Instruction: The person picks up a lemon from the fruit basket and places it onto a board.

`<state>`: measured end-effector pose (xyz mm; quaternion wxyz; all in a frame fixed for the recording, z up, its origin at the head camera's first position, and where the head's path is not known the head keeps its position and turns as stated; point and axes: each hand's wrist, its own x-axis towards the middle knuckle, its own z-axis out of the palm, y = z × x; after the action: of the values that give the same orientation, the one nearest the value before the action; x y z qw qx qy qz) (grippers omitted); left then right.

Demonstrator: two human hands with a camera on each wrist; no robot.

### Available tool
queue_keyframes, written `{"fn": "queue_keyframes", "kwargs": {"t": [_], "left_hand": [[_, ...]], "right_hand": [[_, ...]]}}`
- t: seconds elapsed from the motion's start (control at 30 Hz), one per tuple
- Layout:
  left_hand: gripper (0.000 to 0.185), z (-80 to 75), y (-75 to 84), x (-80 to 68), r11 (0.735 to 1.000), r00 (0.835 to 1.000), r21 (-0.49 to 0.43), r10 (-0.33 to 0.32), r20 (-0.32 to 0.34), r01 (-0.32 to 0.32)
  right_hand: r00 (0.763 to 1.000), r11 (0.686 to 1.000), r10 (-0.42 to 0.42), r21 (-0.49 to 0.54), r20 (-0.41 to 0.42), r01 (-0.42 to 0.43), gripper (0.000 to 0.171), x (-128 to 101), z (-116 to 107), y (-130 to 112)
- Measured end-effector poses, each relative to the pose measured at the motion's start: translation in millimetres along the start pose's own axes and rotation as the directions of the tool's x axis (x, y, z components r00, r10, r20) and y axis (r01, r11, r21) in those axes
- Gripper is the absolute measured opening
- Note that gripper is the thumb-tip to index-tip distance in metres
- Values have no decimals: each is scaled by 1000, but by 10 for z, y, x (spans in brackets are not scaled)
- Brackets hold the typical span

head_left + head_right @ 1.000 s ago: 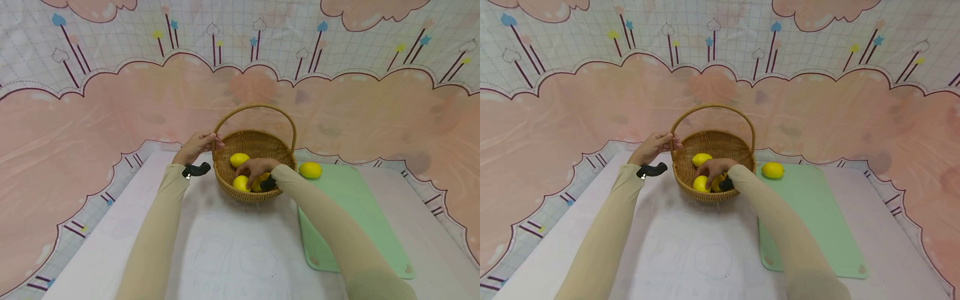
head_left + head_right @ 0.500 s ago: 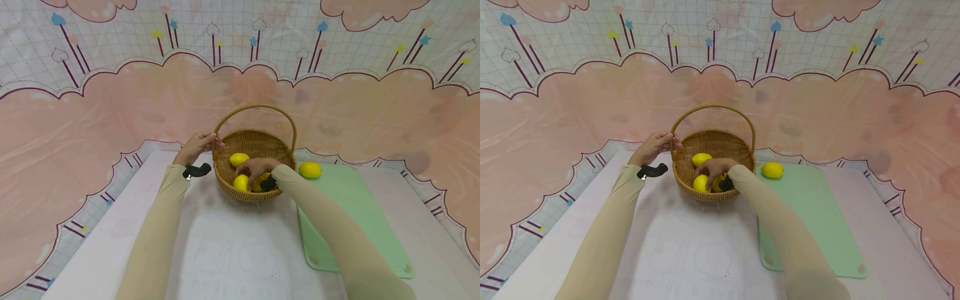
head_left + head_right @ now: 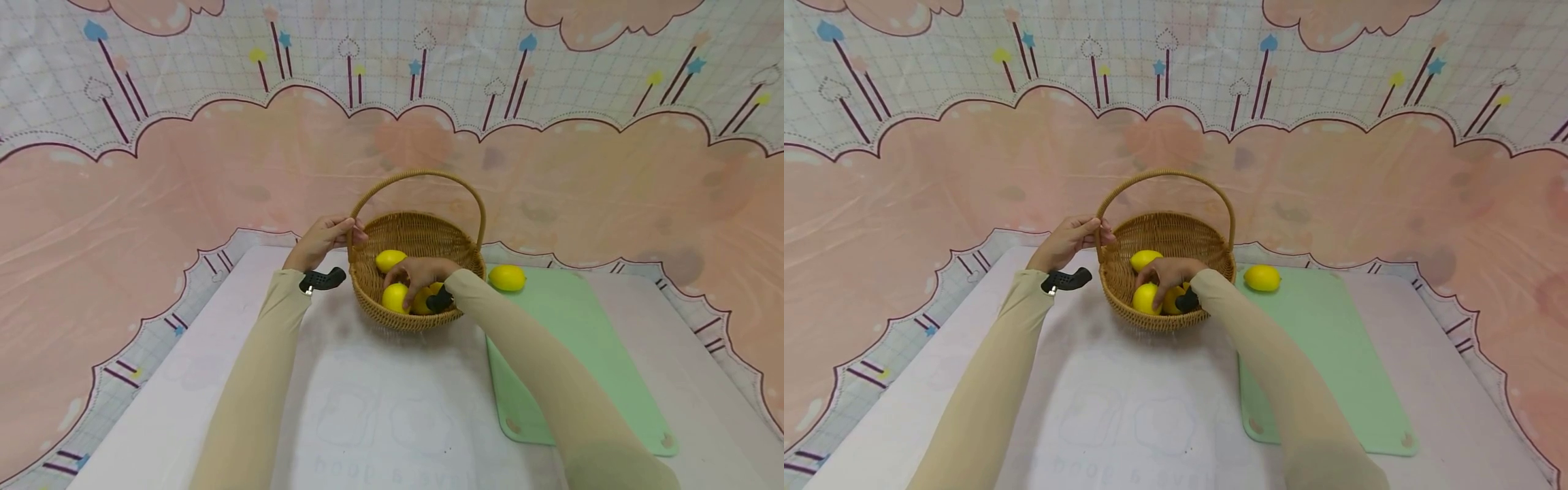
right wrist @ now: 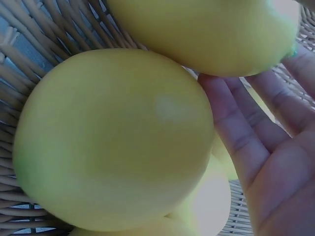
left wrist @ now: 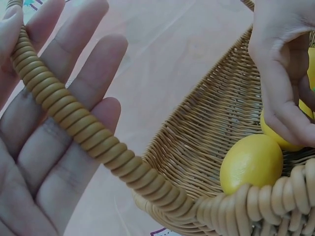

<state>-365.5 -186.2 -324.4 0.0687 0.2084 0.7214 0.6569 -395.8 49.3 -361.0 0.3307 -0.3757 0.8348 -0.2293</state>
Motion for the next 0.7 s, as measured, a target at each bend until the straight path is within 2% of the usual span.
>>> {"fn": "queue_keyframes", "kwargs": {"t": [0.13,0.4,0.7], "left_hand": [[25,-2,7,0,1000,1000,2,-2,1,2],[23,-3,0,-13,1000,1000,0,12,6,-12],[24,5,-11,-20,1000,1000,-9,18,-6,-19]], "right_hand": [[1000,1000,-20,13,-9,21,44,3,-8,12],[998,998,-54,44,25,53,46,6,3,22],[998,998,-57,18,4,57,50,8,8,22]]}}
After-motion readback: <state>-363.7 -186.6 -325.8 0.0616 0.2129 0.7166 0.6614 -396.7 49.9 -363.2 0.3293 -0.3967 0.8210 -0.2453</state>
